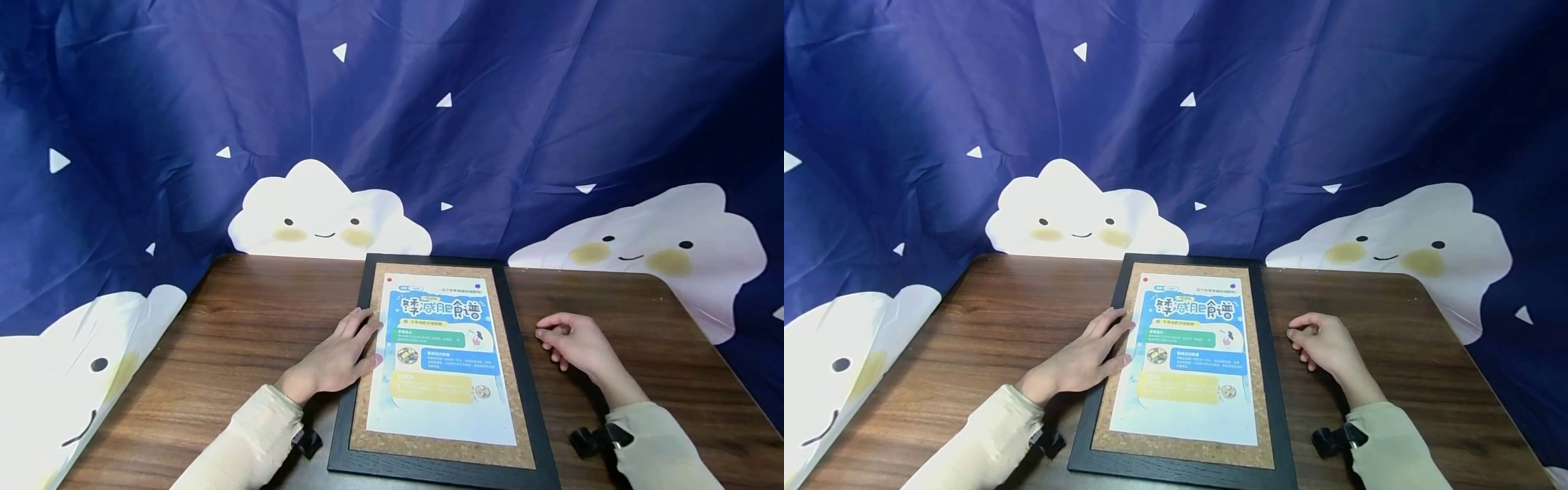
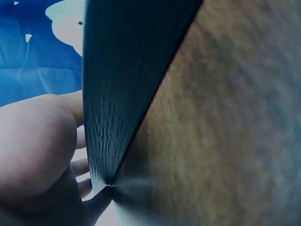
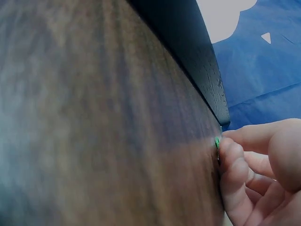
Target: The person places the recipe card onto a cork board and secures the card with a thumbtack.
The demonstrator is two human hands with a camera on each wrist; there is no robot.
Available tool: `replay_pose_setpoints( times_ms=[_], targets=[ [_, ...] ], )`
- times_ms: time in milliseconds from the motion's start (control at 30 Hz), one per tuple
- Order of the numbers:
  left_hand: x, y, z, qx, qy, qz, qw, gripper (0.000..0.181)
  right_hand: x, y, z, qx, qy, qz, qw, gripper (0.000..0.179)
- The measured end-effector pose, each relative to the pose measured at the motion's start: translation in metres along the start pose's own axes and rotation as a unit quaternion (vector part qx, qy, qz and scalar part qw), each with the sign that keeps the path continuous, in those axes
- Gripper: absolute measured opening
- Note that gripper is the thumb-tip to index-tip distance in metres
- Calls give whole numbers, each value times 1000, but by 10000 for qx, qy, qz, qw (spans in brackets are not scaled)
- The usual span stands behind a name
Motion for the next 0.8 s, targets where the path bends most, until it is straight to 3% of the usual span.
replay_pose_setpoints(
  times_ms=[233, 800],
  targets=[
    [1, -1, 0, -5, 10, 37, 10000, 60, -1, 0, 0, 69, 110, -167, 9998, 21],
    [2, -1, -1, 35, 0, -11, 10000, 61, 3, -1, -2, 195, 430, 138, 9988, 22]
  ],
)
Point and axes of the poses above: each hand's wrist, its own z-axis towards the middle knuckle, its own y-axis out of the palm, x = y × z, the point moved 9 cm from there along z, towards the middle knuckle, and after that the axes turned 1 degree about -z, right-handed, at the moved point
